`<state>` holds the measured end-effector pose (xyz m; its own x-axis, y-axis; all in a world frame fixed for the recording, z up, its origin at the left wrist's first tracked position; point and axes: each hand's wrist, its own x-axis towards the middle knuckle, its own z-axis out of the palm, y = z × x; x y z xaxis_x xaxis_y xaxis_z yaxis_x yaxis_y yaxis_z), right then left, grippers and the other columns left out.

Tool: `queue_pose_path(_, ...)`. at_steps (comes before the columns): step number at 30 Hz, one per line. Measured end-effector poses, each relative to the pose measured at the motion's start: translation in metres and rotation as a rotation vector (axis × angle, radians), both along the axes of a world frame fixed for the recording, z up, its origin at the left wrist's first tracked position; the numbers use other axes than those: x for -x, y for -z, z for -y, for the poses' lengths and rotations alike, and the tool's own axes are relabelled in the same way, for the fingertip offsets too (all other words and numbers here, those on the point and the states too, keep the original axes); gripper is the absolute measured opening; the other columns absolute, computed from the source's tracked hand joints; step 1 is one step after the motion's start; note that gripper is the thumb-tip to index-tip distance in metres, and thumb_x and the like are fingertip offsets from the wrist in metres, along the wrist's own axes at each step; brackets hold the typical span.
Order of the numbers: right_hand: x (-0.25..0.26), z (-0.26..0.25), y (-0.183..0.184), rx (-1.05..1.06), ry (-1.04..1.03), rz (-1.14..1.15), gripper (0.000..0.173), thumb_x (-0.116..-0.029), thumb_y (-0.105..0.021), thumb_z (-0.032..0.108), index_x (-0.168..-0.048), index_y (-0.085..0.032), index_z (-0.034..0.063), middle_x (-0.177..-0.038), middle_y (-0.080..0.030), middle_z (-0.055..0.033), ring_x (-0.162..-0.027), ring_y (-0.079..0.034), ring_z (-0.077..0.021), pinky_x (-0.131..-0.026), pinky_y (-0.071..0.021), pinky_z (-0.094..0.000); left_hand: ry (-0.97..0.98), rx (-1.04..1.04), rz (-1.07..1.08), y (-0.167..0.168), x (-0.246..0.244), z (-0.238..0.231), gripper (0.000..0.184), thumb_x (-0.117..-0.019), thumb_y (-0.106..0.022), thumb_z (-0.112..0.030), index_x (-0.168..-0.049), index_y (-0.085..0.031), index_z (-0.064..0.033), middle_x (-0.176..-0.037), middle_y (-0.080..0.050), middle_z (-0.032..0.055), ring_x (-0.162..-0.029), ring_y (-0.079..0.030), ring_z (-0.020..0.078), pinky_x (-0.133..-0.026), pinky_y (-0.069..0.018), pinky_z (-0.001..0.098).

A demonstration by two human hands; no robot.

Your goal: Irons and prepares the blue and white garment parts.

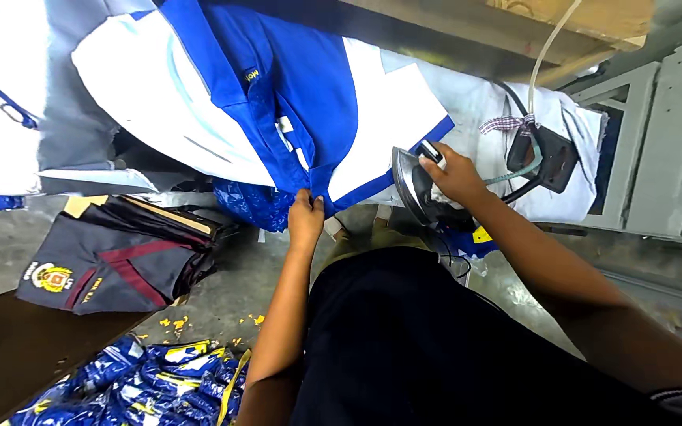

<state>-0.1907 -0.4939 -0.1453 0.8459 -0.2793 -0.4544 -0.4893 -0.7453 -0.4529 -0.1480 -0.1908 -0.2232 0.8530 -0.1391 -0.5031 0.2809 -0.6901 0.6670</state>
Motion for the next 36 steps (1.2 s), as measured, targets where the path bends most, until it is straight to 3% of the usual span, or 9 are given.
queue_pose_path(6, 0.032, -0.004, -0.007, 0.048, -0.178, 0.014, 0.052, -0.1069, -0.055, 0.038, -0.151, -0.051, 0.01, -0.101, -0.073, -0.0275, -0.088, -0.071, -0.0492, -0.079, -0.0538, -0.0672, 0.004, 0.003, -0.013, -0.004, 0.0, 0.001, 0.025, -0.1074, -0.052, -0.016, -0.117, -0.059, 0.0063, -0.098, -0.066, 0.0251, -0.093, -0.066, 0.0395, -0.085, -0.0495, 0.0605)
queue_pose_path(10, 0.028, -0.017, -0.004, 0.081, -0.174, -0.081, 0.055, -0.1077, -0.052, 0.041, -0.155, -0.047, 0.0124, -0.109, -0.072, -0.0276, -0.098, -0.07, -0.05, -0.084, -0.0529, -0.0669, 0.018, -0.011, -0.004, -0.004, -0.001, -0.001, 0.025, -0.1075, -0.052, -0.017, -0.115, -0.059, 0.0062, -0.094, -0.066, 0.0247, -0.088, -0.066, 0.0393, -0.081, -0.0506, 0.06)
queue_pose_path(15, 0.012, -0.015, 0.0, 0.062, -0.068, -0.042, 0.054, -0.1074, -0.052, 0.043, -0.152, -0.049, 0.0126, -0.103, -0.072, -0.0275, -0.092, -0.071, -0.0497, -0.081, -0.0534, -0.0666, -0.013, 0.014, -0.009, 0.001, 0.0, -0.002, 0.025, -0.1071, -0.052, -0.016, -0.114, -0.059, 0.0063, -0.092, -0.064, 0.0225, -0.086, -0.064, 0.0362, -0.081, -0.0496, 0.0576)
queue_pose_path(20, 0.034, -0.016, 0.002, 0.103, -0.248, -0.057, 0.057, -0.1071, -0.053, 0.041, -0.153, -0.048, 0.0074, -0.11, -0.071, -0.0296, -0.098, -0.07, -0.0521, -0.083, -0.0536, -0.0678, -0.008, 0.018, -0.006, 0.0, -0.002, -0.002, 0.024, -0.107, -0.053, -0.016, -0.113, -0.059, 0.0064, -0.091, -0.065, 0.0229, -0.086, -0.064, 0.0366, -0.081, -0.0495, 0.0578)
queue_pose_path(25, 0.02, -0.014, 0.001, 0.077, -0.139, -0.041, 0.055, -0.1073, -0.052, 0.044, -0.152, -0.049, 0.0121, -0.108, -0.072, -0.0267, -0.098, -0.071, -0.0488, -0.084, -0.0538, -0.066, 0.002, 0.016, 0.006, 0.003, -0.001, -0.002, 0.025, -0.1073, -0.052, -0.016, -0.114, -0.059, 0.0065, -0.092, -0.064, 0.0235, -0.088, -0.064, 0.0371, -0.082, -0.0494, 0.0579)
queue_pose_path(32, 0.035, 0.004, -0.011, -0.009, -0.208, -0.086, 0.052, -0.1072, -0.055, 0.039, -0.149, -0.052, 0.0087, -0.104, -0.072, -0.0279, -0.094, -0.071, -0.0482, -0.084, -0.0532, -0.0664, 0.017, 0.008, 0.011, -0.001, -0.001, -0.001, 0.024, -0.1075, -0.052, -0.017, -0.112, -0.058, 0.0062, -0.092, -0.064, 0.0244, -0.088, -0.065, 0.0388, -0.082, -0.0491, 0.0602)
queue_pose_path(36, 0.008, -0.005, -0.02, 0.004, -0.161, -0.016, 0.053, -0.1072, -0.053, 0.042, -0.149, -0.053, 0.0103, -0.11, -0.071, -0.028, -0.1, -0.07, -0.0486, -0.088, -0.0517, -0.0673, 0.016, -0.004, 0.003, -0.003, 0.0, -0.001, 0.025, -0.1077, -0.052, -0.017, -0.115, -0.058, 0.0066, -0.096, -0.066, 0.0254, -0.092, -0.066, 0.0405, -0.085, -0.0492, 0.0612)
